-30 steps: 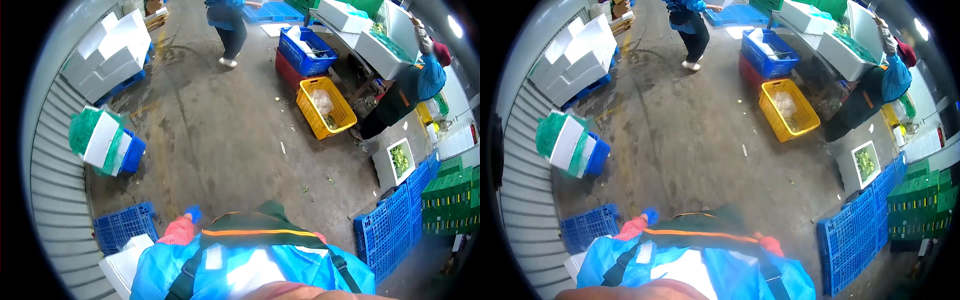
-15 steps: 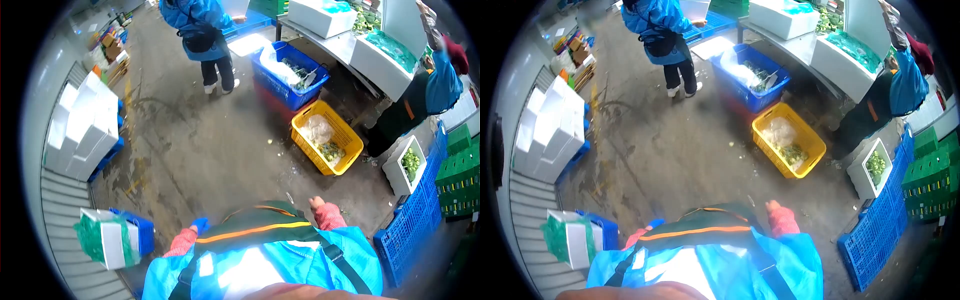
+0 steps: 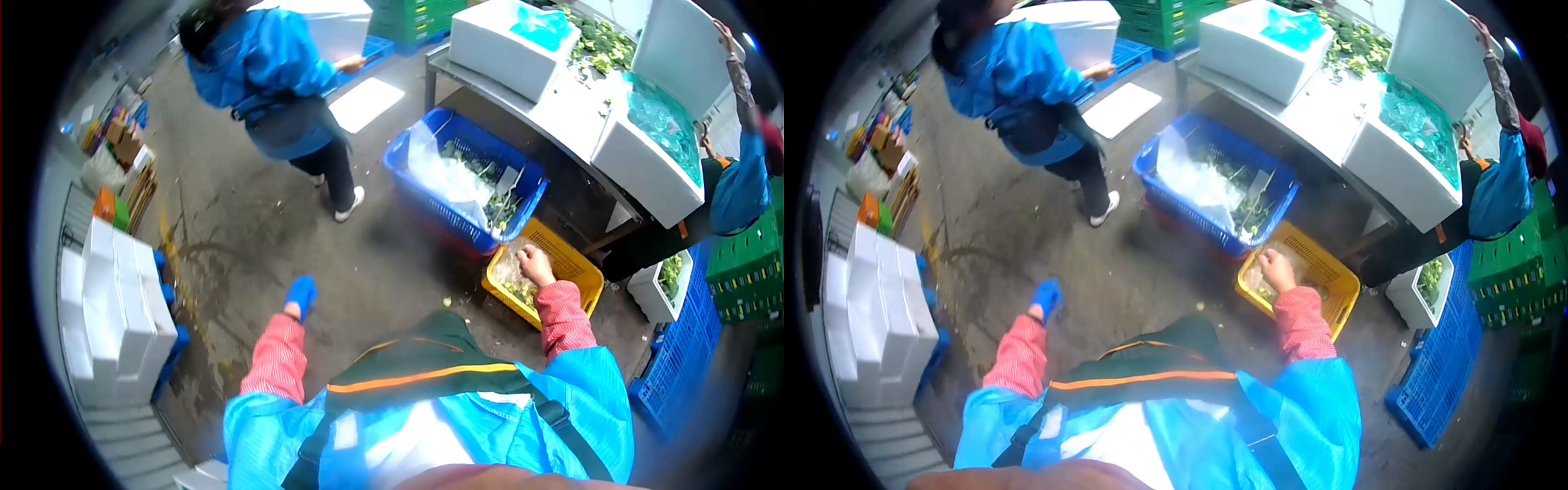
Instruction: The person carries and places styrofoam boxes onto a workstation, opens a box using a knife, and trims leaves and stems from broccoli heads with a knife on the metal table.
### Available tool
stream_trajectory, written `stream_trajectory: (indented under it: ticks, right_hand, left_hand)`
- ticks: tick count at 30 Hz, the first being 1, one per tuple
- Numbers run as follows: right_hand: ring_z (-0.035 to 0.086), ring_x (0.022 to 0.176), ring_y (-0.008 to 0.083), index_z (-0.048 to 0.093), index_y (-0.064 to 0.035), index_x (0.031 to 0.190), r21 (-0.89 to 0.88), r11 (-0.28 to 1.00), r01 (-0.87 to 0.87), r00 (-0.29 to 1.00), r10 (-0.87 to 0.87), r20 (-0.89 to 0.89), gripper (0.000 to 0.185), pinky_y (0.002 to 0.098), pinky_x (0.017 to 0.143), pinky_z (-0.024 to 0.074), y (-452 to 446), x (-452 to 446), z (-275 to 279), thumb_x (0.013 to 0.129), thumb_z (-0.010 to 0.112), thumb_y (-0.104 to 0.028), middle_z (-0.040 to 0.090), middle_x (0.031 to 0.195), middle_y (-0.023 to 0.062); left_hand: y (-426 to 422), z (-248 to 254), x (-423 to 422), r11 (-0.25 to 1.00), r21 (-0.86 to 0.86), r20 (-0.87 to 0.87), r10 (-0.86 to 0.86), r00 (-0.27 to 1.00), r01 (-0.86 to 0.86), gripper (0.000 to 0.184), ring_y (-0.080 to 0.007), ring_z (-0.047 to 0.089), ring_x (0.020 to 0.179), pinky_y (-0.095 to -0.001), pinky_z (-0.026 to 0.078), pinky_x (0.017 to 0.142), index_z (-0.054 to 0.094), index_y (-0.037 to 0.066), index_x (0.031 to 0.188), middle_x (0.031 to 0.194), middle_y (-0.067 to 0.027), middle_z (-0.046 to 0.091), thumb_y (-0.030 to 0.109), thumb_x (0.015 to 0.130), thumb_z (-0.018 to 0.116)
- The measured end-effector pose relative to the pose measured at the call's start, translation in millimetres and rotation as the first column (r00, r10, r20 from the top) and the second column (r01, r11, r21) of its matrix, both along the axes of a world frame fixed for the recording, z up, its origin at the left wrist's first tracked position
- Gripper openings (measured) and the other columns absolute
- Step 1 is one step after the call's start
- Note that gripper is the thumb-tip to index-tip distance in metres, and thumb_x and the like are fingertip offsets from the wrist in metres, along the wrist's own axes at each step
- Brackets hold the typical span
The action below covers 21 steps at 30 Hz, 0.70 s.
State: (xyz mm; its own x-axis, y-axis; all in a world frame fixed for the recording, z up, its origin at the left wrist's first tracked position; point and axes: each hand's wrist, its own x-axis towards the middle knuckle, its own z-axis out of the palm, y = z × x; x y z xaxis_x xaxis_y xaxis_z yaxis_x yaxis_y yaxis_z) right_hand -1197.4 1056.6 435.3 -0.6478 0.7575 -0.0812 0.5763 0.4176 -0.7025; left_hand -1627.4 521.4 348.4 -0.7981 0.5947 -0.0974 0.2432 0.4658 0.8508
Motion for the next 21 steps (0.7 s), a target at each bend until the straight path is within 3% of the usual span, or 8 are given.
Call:
stream_trajectory:
  ticks: [1,2,10,12,15,18,19,21]
  right_hand:
    - [0.064,0.083,0.0369,0.063,-0.0053,0.094,0.056,0.996,0.074,0.995,-0.07,-0.074,0.028,0.0435,0.074,0.0489,11.2,-12.5,16.2,0.088,0.055,-0.031,0.065,0.084,0.0197]
    - [0.063,0.086,0.0367,0.063,-0.0063,0.093,0.134,0.984,0.12,0.991,-0.111,-0.073,0.027,0.044,0.076,0.0484,28.9,-25.5,37.7,0.087,0.056,-0.032,0.065,0.087,0.0191]
    - [0.063,0.097,0.036,0.06,-0.0053,0.113,0.374,0.756,0.537,0.844,-0.491,-0.218,0.057,0.0423,0.083,0.0486,247.5,-166.3,219.3,0.085,0.055,-0.055,0.066,0.101,0.0207]
    - [0.059,0.109,0.0374,0.051,0.0006,0.125,0.35,0.729,0.588,0.807,-0.558,-0.192,0.08,0.044,0.091,0.0453,300.0,-199.4,247.9,0.081,0.053,-0.066,0.061,0.114,0.0247]
    - [0.059,0.107,0.0387,0.06,0.0011,0.113,0.25,0.769,0.588,0.809,-0.559,-0.181,0.071,0.044,0.091,0.0445,371.1,-239.0,300.1,0.077,0.058,-0.06,0.064,0.109,0.0253]
    - [0.06,0.108,0.0354,0.054,0.0105,0.117,0.333,0.707,0.624,0.755,-0.656,-0.023,0.086,0.0406,0.09,0.0467,469.3,-269.0,291.5,0.078,0.055,-0.066,0.061,0.11,0.0297]
    - [0.066,0.087,0.0297,0.062,0.0061,0.107,0.084,0.88,0.468,0.883,-0.463,-0.074,0.067,0.0381,0.079,0.0502,489.1,-265.2,300.5,0.077,0.063,-0.054,0.065,0.093,0.0263]
    - [0.064,0.073,0.0259,0.065,0.0035,0.1,0.131,0.88,0.456,0.877,-0.418,-0.237,0.055,0.0374,0.071,0.0507,519.6,-283.1,267.5,0.075,0.067,-0.046,0.066,0.083,0.0223]
  left_hand:
    - [72.7,88.7,4.6,0.967,0.054,0.337,0.218,0.916,-0.25,0.025,-0.012,0.046,0.058,-0.0303,0.04,0.053,0.057,0.011,0.081,0.069,0.0011,0.052,0.029,0.095,0.05]
    - [117.5,123.8,-28.8,0.994,0.094,0.226,0.032,0.974,-0.054,0.026,-0.0093,0.049,0.064,-0.0261,0.041,0.056,0.062,0.009,0.093,0.076,0.0033,0.056,0.032,0.095,0.052]
    - [518.9,343.2,-163.9,0.906,0.194,-0.091,-0.365,0.926,0.376,0.038,-0.0141,0.06,0.095,-0.027,0.047,0.085,0.058,0.005,0.123,0.107,-0.0059,0.064,0.026,0.091,0.061]
    - [613.1,341.6,-210.4,0.89,0.099,-0.318,-0.396,0.861,0.445,0.053,-0.0224,0.053,0.117,-0.0305,0.039,0.1,0.053,0.005,0.129,0.126,-0.0121,0.058,0.038,0.089,0.062]
    - [744.5,395.7,-237.3,0.888,-0.074,-0.459,-0.435,0.775,0.454,0.078,-0.0275,0.045,0.127,-0.0351,0.035,0.104,0.031,0.005,0.143,0.135,-0.0166,0.049,0.05,0.085,0.061]
    - [880.3,390.3,-291.4,0.888,0.054,-0.527,-0.363,0.769,0.456,0.108,-0.0395,0.039,0.13,-0.0423,0.036,0.103,0.009,0.005,0.149,0.141,-0.0289,0.037,0.061,0.075,0.064]
    - [900.1,395.7,-284.3,0.927,-0.008,-0.494,-0.329,0.805,0.374,0.111,-0.0398,0.04,0.129,-0.0433,0.036,0.103,0.009,0.006,0.149,0.141,-0.0285,0.037,0.064,0.072,0.065]
    - [931.3,412.9,-271.0,0.951,-0.106,-0.348,-0.308,0.885,0.289,0.117,-0.0409,0.043,0.126,-0.0443,0.037,0.102,0.006,0.008,0.15,0.14,-0.0272,0.039,0.068,0.068,0.064]
